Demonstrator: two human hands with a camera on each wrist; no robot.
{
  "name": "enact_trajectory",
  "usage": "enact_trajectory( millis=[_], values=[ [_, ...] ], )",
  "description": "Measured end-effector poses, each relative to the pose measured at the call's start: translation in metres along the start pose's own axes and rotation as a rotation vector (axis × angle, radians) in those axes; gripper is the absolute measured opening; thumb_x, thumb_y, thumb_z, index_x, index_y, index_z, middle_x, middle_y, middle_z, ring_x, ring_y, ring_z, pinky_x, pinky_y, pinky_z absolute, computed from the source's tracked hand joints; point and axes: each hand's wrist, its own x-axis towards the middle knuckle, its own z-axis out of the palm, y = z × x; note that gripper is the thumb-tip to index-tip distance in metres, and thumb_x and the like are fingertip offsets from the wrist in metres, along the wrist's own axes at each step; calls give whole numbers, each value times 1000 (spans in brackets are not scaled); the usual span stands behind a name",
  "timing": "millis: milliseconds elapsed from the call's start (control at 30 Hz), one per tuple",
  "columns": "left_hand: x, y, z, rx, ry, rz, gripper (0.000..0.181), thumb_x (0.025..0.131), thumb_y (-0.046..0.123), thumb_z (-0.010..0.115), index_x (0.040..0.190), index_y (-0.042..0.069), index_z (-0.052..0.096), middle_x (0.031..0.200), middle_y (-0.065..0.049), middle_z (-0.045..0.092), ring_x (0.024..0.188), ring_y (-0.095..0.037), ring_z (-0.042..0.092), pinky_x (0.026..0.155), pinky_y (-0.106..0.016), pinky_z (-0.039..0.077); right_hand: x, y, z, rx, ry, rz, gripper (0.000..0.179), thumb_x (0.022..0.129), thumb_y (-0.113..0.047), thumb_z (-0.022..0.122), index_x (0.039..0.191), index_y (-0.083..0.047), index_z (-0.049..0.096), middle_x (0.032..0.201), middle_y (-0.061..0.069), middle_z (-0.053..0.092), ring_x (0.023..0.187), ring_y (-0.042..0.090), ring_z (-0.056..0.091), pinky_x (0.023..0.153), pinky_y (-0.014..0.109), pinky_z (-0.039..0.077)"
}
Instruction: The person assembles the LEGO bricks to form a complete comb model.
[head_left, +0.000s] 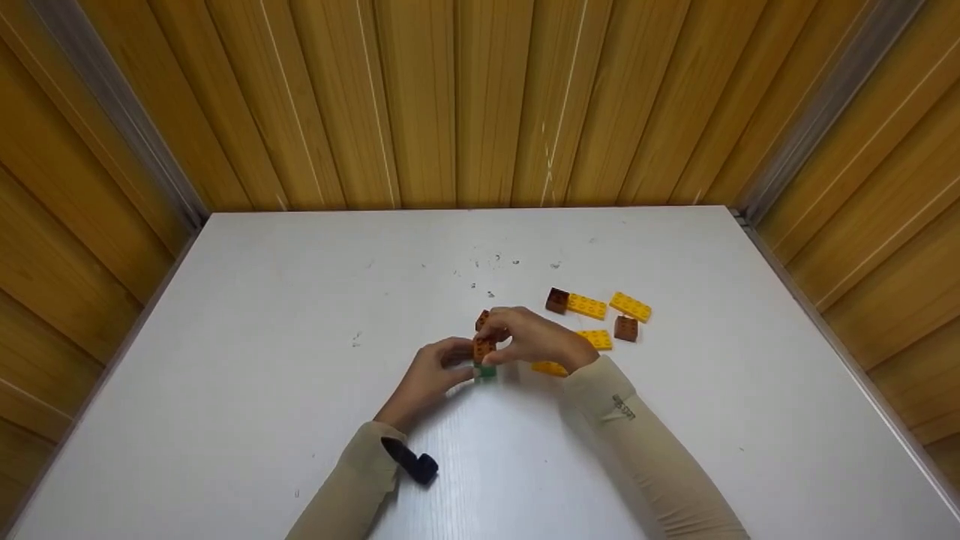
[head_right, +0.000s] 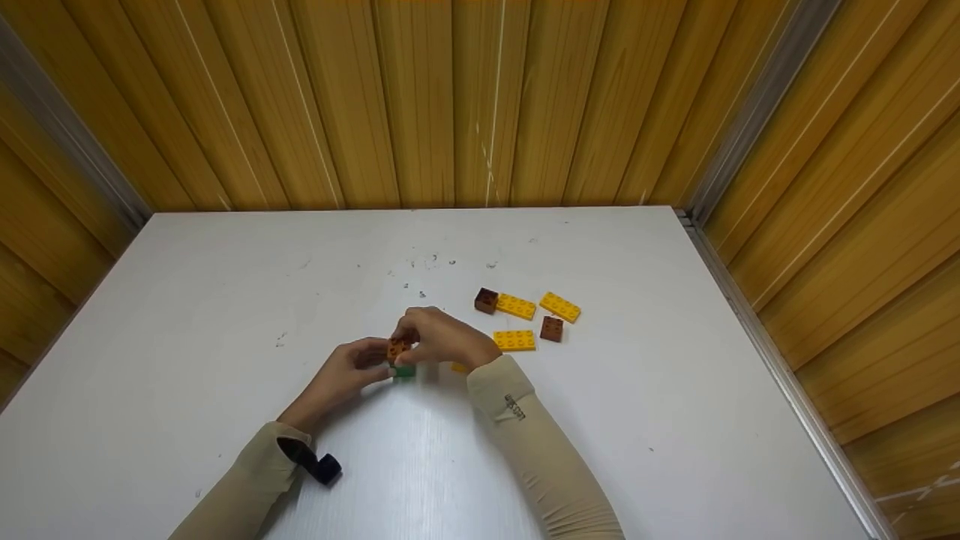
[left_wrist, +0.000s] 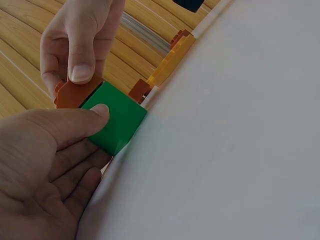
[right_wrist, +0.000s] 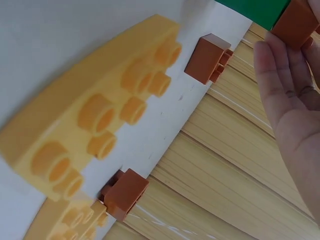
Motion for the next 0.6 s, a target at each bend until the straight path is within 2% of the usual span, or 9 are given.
enact_trajectory(
  millis=[267,467,600],
  values=[
    [-1,3,0,-1,0,2,38,86,11,71,122,11,63,120,-5,67,113,-20,62,101,-37,48,0,4,3,28,15,-12,26,83,-21,74,105,-9,67,105,3,61,98,17,59,92,38,53],
    [0,2,-1,-43,-6,35,40,85,11,72,123,7,61,122,-10,66,116,-25,61,102,-39,47,1,5,4,51,30,-20,25,83,-19,75,103,-8,66,105,6,61,97,19,59,92,43,52],
    [-1,2,1,-55,-6,29,39,85,13,73,122,8,61,121,-9,65,116,-25,61,103,-40,47,-1,5,4,46,25,-8,25,83,-19,75,104,-8,66,106,5,61,97,19,59,92,43,52]
  ],
)
